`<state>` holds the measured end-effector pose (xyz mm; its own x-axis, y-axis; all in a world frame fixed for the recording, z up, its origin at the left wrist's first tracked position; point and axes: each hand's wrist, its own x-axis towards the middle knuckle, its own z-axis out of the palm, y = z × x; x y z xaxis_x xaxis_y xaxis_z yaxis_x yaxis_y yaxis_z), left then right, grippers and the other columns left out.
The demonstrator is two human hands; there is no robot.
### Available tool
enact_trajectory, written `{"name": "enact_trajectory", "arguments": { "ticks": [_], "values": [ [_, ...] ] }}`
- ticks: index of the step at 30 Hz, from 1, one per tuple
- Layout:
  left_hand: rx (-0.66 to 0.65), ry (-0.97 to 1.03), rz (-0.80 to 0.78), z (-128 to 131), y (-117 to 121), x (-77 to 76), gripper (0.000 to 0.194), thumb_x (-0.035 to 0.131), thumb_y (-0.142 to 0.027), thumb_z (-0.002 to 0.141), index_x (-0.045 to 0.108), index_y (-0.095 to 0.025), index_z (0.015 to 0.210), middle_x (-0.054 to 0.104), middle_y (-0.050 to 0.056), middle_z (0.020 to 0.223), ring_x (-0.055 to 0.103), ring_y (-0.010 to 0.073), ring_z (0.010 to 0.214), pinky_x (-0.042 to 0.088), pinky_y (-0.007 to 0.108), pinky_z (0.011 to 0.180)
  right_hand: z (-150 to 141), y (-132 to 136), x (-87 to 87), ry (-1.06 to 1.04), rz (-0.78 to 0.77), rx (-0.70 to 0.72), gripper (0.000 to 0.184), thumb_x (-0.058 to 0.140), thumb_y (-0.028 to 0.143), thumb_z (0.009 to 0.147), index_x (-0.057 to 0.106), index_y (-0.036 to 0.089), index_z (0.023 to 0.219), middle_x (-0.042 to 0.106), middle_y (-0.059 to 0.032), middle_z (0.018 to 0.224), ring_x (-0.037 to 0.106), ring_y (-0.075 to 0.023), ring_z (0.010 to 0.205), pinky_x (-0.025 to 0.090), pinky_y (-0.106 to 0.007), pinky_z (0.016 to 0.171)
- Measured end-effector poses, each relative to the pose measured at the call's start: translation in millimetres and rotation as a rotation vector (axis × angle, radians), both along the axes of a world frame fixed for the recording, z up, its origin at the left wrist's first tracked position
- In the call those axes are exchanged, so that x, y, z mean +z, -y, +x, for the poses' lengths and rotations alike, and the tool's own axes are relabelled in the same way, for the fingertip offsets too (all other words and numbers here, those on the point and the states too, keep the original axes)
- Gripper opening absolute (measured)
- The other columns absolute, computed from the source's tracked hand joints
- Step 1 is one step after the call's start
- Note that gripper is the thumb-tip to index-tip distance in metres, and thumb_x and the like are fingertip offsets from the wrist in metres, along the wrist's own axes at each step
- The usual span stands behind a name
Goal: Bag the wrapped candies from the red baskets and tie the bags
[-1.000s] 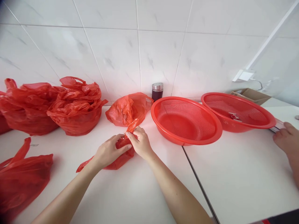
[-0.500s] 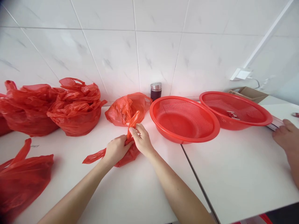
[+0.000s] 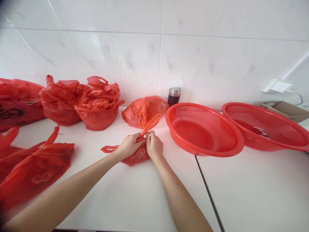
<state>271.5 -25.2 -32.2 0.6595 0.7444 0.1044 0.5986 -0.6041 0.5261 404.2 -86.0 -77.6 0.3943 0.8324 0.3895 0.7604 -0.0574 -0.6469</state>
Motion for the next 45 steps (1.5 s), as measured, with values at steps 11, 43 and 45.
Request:
{"name": "enact_trajectory", "arguments": {
  "ticks": [11,43,45],
  "values": [
    [0.071,-0.207,0.040,3,-36,-15.4,0.027,0.057,-0.035,0.091,0.062,-0.016,0.109,0.065,0.007,0.107,0.063,0.0185,0.091,0.054,0.039,0.081,-12,6,-7.2,0.111,-0.071,0.127,0.043,0.060,0.035,0.085,0.055,0.019,0.124,0.060,-0.0113,0.119,0.054,-0.0280,0.110,0.045,-0.042,0.091],
    [-0.116,-0.052,-0.152,-45,-30,49.1,0.018,0.065,-0.039,0.079,0.068,-0.022,0.084,0.068,-0.002,0.079,0.063,0.0162,0.076,0.047,0.025,0.068,-17,11,3.4,-0.063,0.090,0.208,0.019,0.047,0.029,0.089,0.057,0.020,0.103,0.063,-0.0061,0.102,0.060,-0.0182,0.089,0.050,-0.032,0.076],
    [-0.105,-0.017,-0.140,-73,-19,84.7,0.020,0.065,-0.040,0.080,0.068,-0.022,0.087,0.069,-0.003,0.082,0.064,0.0157,0.077,0.047,0.024,0.069,-23,14,7.4,-0.121,0.168,0.252,0.021,0.045,0.030,0.091,0.055,0.020,0.107,0.062,-0.0059,0.100,0.060,-0.0157,0.081,0.050,-0.029,0.067]
  ]
}}
